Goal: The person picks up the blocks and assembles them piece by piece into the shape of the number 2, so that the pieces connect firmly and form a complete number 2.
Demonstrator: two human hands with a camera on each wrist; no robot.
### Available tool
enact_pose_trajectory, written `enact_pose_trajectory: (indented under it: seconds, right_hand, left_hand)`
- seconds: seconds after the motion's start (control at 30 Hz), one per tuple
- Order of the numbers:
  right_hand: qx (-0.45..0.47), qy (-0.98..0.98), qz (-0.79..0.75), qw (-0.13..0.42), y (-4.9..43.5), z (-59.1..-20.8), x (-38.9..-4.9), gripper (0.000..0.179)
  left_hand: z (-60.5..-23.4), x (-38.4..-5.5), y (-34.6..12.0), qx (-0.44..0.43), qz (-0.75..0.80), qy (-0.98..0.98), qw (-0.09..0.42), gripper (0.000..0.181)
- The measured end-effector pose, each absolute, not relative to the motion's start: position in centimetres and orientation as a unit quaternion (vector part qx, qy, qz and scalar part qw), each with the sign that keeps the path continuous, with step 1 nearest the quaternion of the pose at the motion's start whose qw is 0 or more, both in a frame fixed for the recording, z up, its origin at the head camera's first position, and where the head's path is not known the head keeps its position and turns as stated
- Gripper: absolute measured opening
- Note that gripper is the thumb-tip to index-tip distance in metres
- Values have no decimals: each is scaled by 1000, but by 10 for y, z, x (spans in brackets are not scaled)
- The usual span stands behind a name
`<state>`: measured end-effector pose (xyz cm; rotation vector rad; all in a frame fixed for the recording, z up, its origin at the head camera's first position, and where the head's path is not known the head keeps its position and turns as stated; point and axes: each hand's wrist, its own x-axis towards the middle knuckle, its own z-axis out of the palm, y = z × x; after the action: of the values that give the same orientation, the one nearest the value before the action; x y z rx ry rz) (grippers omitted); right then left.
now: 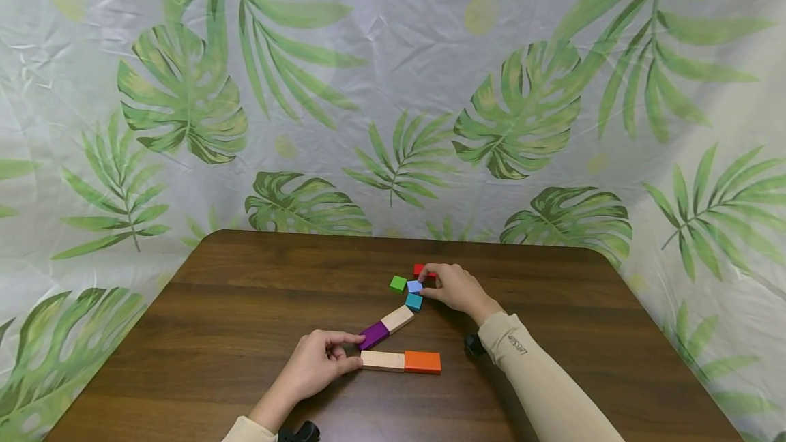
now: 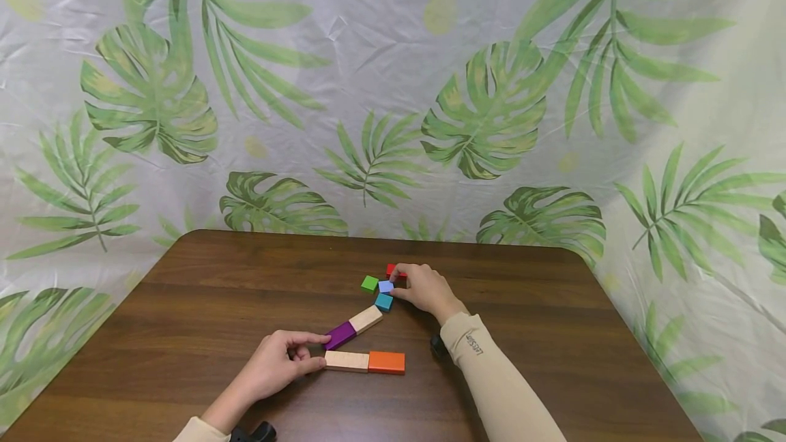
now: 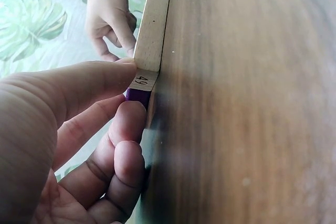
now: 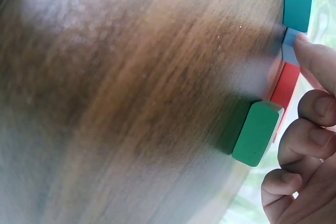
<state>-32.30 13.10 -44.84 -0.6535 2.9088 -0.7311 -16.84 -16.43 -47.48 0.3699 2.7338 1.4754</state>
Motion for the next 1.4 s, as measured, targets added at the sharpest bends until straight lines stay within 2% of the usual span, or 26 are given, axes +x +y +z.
enact_pose_trajectory:
  seconds: [0.6, 0.97, 1.4]
  right_hand:
    - [-222, 944, -242, 28, 132, -442, -327, 23]
    - [-224, 944, -236, 51, 102, -431, -326, 31]
    - [-185, 962, -199, 39, 83, -435, -327, 32]
  left_hand:
    - [-476, -170, -165, 119, 475, 872, 4, 30]
    - [-476, -170, -165, 120, 474, 872, 6, 30]
    - [-475, -170, -165, 118, 465, 877, -3, 30]
